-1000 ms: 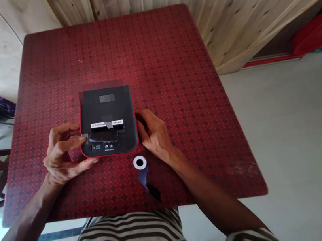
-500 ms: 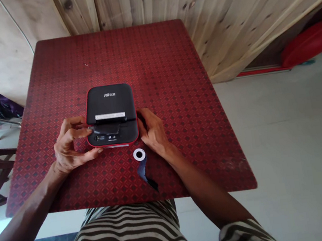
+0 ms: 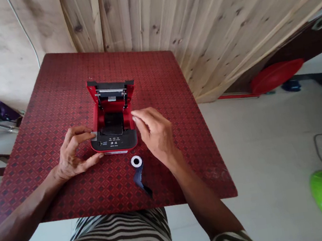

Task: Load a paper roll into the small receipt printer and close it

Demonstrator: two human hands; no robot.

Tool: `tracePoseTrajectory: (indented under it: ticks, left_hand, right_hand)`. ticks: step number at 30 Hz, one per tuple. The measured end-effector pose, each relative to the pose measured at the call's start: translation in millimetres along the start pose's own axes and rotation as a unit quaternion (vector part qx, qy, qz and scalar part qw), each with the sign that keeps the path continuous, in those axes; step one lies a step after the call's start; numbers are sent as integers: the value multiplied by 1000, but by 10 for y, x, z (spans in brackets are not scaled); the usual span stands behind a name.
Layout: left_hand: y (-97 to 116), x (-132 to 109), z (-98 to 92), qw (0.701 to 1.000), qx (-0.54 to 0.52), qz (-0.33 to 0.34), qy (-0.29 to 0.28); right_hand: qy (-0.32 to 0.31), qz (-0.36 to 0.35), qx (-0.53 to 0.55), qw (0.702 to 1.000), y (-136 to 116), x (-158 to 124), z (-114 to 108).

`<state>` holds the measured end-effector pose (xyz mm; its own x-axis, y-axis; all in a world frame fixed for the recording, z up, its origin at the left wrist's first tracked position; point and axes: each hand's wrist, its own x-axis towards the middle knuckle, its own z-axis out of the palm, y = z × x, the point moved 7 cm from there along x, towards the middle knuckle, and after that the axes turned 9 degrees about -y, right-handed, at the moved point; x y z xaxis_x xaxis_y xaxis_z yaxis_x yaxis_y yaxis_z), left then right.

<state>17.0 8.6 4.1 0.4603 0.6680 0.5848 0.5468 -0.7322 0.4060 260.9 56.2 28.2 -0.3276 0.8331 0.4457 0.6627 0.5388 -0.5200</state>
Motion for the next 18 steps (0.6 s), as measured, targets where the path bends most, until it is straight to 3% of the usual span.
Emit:
tracePoseTrajectory:
  ticks: [3, 5, 7, 12, 18]
  left_hand:
    - [7, -27, 13, 1000, 8, -1, 1]
    - [12, -44, 22, 1000, 11, 1, 2]
    - [19, -53, 35, 1000, 12, 5, -3]
    - [13, -55, 60, 1000, 13, -2, -23]
    - [10, -57, 75, 999, 15, 1, -28]
  right_hand:
    - [-144, -75, -72, 984, -257, 302, 183]
    - [-237, -89, -122, 960, -331, 458, 388]
    - [-290, -81, -162, 940, -347, 573, 558]
    - [-320, -49, -201, 925, -310, 710, 792]
    - [-323, -38, -187, 927, -251, 755, 862]
